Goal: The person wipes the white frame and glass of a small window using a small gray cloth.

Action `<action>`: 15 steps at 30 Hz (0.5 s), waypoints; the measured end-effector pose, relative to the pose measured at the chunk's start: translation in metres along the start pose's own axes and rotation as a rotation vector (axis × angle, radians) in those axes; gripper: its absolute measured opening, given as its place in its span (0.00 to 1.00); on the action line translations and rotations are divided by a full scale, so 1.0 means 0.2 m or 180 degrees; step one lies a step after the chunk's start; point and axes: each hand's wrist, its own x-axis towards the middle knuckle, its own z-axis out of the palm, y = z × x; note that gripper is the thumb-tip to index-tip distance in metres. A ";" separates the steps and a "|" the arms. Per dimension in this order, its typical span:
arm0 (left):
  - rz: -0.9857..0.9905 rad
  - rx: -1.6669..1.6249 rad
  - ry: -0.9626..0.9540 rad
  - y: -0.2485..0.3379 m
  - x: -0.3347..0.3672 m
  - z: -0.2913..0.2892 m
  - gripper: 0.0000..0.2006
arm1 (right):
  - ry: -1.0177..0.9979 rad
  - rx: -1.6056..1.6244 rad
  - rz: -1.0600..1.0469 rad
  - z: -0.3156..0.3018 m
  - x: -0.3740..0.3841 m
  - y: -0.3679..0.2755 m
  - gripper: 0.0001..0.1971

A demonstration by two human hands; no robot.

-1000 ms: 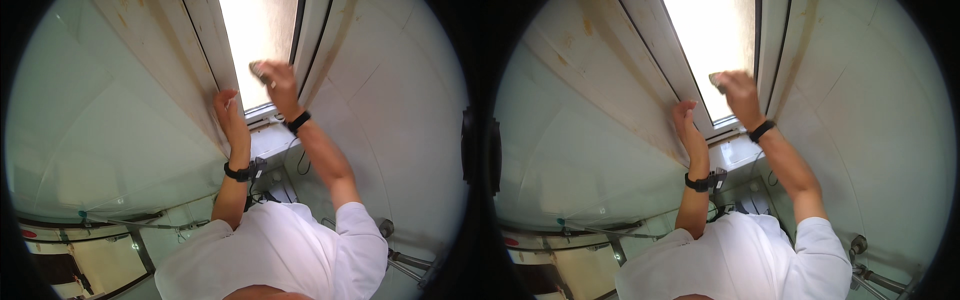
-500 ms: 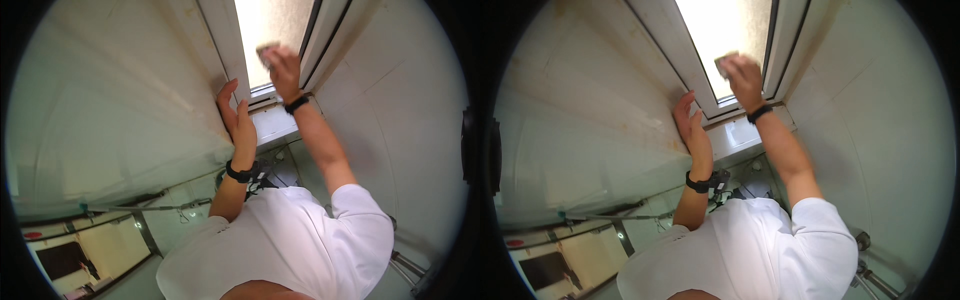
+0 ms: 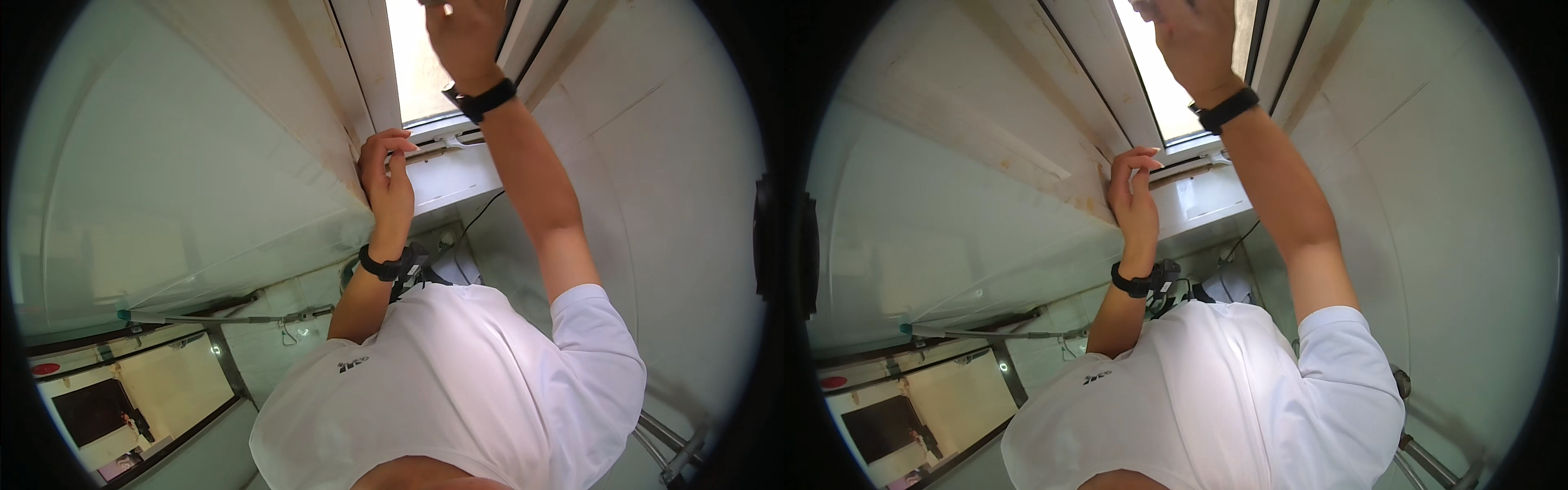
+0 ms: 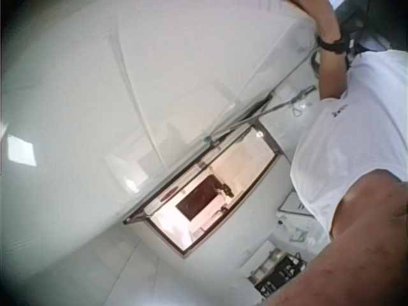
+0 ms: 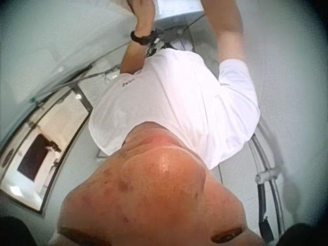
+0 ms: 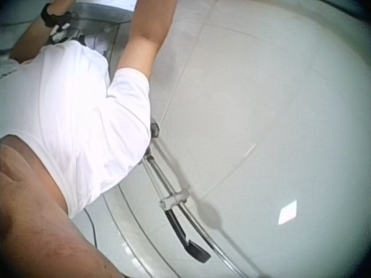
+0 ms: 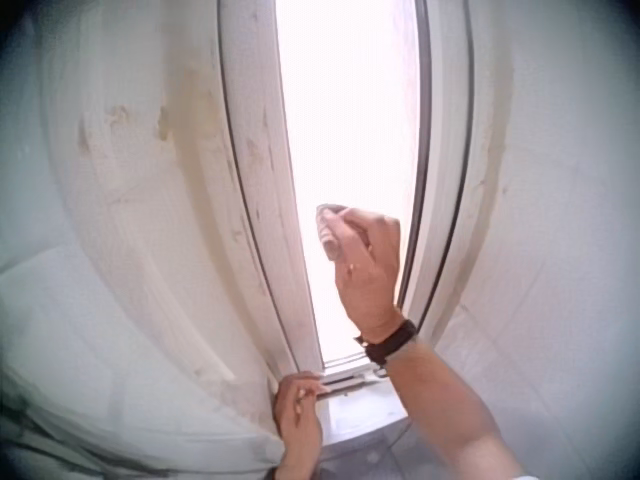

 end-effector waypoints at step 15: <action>-0.0309 -0.0333 -0.0023 -0.06 -0.10 0.04 0.08 | -0.0750 -0.0163 0.1228 -0.40 -0.90 0.04 0.20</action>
